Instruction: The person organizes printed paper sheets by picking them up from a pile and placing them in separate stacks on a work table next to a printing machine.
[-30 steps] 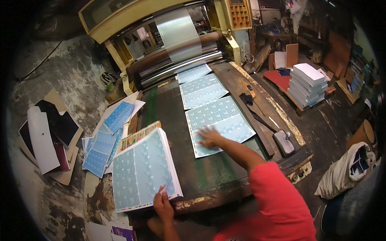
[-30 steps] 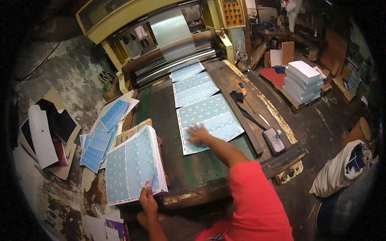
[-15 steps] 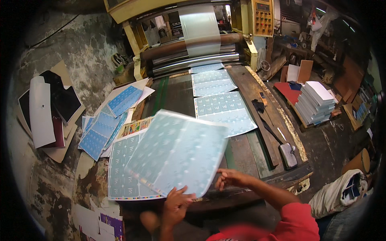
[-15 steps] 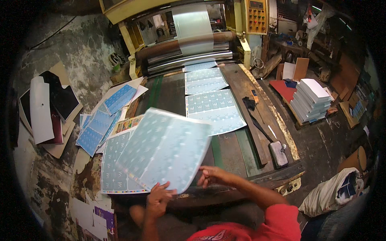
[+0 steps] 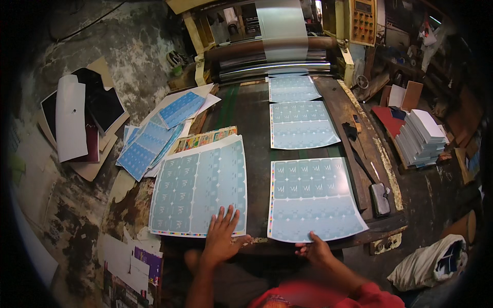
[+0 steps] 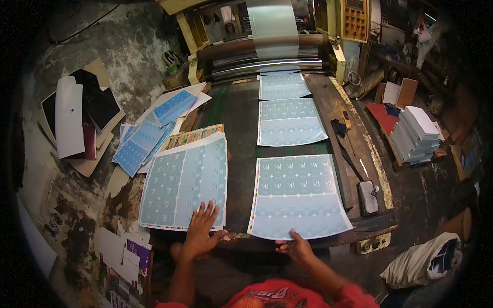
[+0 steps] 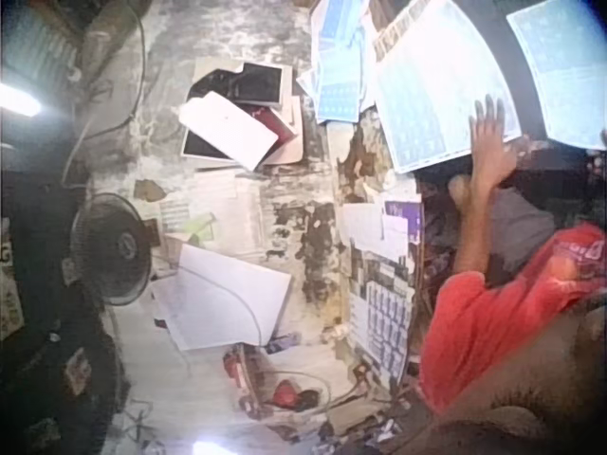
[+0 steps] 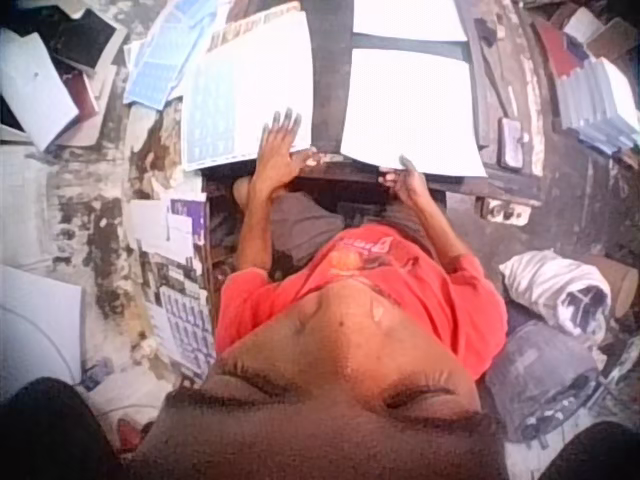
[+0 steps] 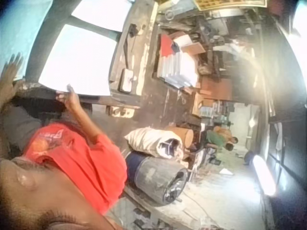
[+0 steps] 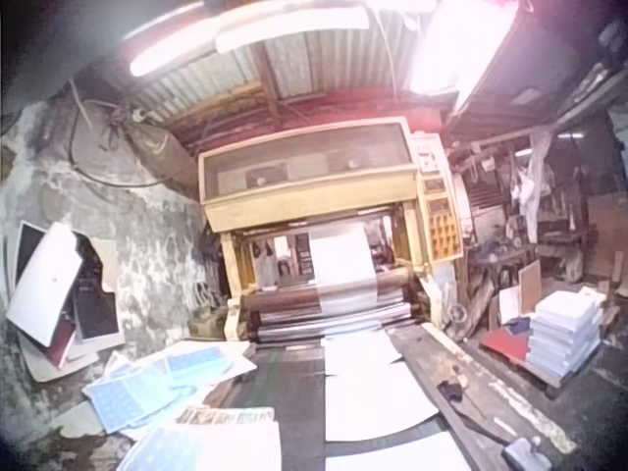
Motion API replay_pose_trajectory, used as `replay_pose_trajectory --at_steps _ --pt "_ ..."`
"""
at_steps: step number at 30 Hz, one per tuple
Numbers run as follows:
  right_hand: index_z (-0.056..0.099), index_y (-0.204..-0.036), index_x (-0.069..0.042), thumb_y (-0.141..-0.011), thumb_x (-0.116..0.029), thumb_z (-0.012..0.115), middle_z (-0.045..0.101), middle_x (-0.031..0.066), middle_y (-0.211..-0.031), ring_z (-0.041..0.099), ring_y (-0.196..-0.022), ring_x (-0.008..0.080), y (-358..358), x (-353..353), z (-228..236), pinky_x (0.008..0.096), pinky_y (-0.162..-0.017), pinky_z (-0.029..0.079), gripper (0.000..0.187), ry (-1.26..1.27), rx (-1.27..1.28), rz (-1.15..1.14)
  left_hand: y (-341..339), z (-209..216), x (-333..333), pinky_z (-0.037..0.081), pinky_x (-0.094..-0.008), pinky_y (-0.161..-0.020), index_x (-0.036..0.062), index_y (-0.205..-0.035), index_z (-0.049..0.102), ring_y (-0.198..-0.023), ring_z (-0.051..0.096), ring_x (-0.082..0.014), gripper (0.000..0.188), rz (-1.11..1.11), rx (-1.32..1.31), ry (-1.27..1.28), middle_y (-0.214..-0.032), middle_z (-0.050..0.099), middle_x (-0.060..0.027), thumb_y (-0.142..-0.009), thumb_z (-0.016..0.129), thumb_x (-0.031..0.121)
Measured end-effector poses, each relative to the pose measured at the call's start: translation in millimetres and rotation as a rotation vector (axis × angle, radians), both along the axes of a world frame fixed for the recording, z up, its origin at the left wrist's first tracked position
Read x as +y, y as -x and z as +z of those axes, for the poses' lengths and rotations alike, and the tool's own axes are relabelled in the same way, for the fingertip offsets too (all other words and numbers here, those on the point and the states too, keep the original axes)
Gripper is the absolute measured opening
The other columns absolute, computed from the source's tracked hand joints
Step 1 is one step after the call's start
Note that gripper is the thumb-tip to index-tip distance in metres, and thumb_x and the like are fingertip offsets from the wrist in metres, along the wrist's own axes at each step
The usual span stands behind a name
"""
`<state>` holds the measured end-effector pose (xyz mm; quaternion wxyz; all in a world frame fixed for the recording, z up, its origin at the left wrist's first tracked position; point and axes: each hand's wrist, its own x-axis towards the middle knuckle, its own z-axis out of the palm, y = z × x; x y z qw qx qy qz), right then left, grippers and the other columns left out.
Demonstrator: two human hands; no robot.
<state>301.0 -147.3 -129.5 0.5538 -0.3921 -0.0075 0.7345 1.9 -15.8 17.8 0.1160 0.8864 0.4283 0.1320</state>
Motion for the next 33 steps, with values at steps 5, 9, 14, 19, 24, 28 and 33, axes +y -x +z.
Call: replay_pose_trajectory --at_steps 5,9,14,19,24,28,33 --pt "0.045 -0.119 0.007 -0.101 -0.049 0.037 0.063 0.0225 -0.094 0.063 -0.072 0.0257 -21 50 1 0.0498 -0.085 0.052 0.06 -0.045 -0.031 -0.08 14 -9 6 0.032 -0.0432 -0.109 -0.0025 -0.129 0.055 -0.125 0.05 -0.0309 0.051 0.155 -0.56 0.229 -0.13 0.058 -0.0179 -0.099 0.052 0.039" --pt "0.045 -0.12 0.005 -0.101 -0.049 0.037 0.063 0.0202 -0.098 0.061 -0.077 0.0247 -30 88 -6 0.0463 -0.08 0.053 0.058 -0.11 -0.164 -0.186 6 4 13 0.047 -0.0303 -0.09 -0.0086 -0.111 0.064 -0.094 0.062 -0.0181 0.045 0.428 -1.511 0.421 -0.106 0.068 -0.0102 -0.102 0.05 0.033" --pt "0.04 -0.133 -0.004 -0.096 -0.061 0.037 0.06 0.016 -0.111 0.058 -0.082 0.0227 -9 88 19 0.0473 -0.078 0.053 0.068 -0.024 -0.155 -0.195 -2 2 -24 0.024 -0.0577 -0.11 0.0114 -0.096 0.072 -0.102 0.067 -0.0267 0.019 0.055 -0.538 -0.035 -0.098 0.073 -0.0082 -0.094 0.06 0.026" --pt "0.042 -0.137 -0.012 -0.092 -0.067 0.04 0.056 0.0064 -0.087 0.057 -0.075 0.0214 -10 12 67 0.047 -0.075 0.053 0.072 -0.426 0.015 0.217 -12 2 -53 0.013 -0.0647 -0.112 0.0203 -0.109 0.071 -0.125 0.055 -0.0267 0.026 -0.405 -0.256 0.122 -0.119 0.068 0.0006 -0.085 0.069 0.033" --pt "0.054 -0.124 -0.012 -0.094 -0.052 0.051 0.054 0.004 -0.079 0.056 -0.069 0.0187 -22 -31 36 0.0446 -0.074 0.053 0.05 -0.37 0.054 0.149 -12 8 -50 0.014 -0.0632 -0.113 0.0215 -0.119 0.068 -0.138 0.038 -0.0357 0.054 -0.297 -0.257 0.025 -0.135 0.059 -0.0037 -0.074 0.077 0.049" --pt "0.057 -0.098 -0.006 -0.094 -0.036 0.059 0.056 0.0037 -0.071 0.056 -0.062 0.016 4 5 42 0.0417 -0.067 0.054 0.031 -0.218 -0.032 0.132 -14 3 -49 0.018 -0.0633 -0.112 0.0131 -0.134 0.054 -0.141 0.03 -0.0421 0.087 -0.234 -0.338 -0.09 -0.146 0.045 -0.0155 -0.066 0.079 0.06" --pt "0.057 -0.088 -0.002 -0.096 -0.03 0.058 0.06 0.0101 -0.068 0.056 -0.06 0.0185 11 -3 46 0.0414 -0.069 0.054 0.029 -0.166 -0.156 0.026 -15 16 -52 0.018 -0.0648 -0.111 0.0083 -0.141 0.043 -0.142 0.027 -0.0426 0.101 -0.039 -0.377 -0.125 -0.15 0.037 -0.0193 -0.064 0.079 0.063"
